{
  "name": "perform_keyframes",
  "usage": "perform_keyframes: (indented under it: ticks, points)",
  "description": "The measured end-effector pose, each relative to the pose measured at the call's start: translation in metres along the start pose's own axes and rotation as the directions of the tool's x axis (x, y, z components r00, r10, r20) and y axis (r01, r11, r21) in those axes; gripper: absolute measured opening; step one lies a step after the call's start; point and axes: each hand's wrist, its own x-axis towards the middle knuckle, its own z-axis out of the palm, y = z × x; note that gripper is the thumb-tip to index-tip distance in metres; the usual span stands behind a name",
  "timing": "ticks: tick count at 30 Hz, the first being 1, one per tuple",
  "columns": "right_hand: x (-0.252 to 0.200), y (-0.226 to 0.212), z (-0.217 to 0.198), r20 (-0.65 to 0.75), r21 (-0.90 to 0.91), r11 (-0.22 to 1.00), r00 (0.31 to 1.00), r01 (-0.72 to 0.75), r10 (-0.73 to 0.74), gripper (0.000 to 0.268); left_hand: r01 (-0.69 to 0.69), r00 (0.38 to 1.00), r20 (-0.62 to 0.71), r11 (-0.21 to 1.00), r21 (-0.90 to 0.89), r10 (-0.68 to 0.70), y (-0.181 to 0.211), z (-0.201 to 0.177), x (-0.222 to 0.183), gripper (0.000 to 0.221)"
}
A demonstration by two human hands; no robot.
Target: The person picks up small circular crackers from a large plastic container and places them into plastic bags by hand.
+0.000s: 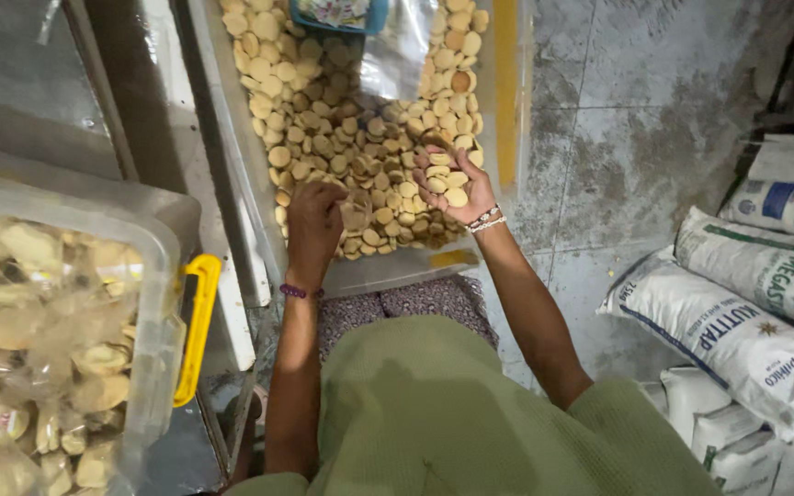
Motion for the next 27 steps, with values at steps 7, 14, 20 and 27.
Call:
perform_keyframes:
  ticks: [7,14,20,27]
  points:
    - [-0.031,-0.003,0.047,0.089,-0.150,0.988,0.996,0.028,-0.014,0.046,-0.079,0.997,0.001,0.996,0.042,0.079,-0.001,0.019,0.005,0.021]
    - [-0.035,-0.010,0.038,-0.033,-0.913,0.389,0.930,0.120,-0.365,0.027,-0.071,0.997,0.027,0.997,0.032,0.070,-0.003,0.027,0.001,0.021]
    - [-0.038,-0.021,0.064,-0.045,-0.367,0.923,0.989,0.118,-0.144,0.027,-0.057,0.998,0.030,0.998,0.040,0.056,0.001,0.027,0.001,0.022]
    - [-0.030,-0.018,0.059,-0.159,-0.546,0.829,0.958,0.117,-0.239,0.025,-0.019,0.999,0.038,0.999,0.034,0.018,0.004,0.022,0.000,0.020]
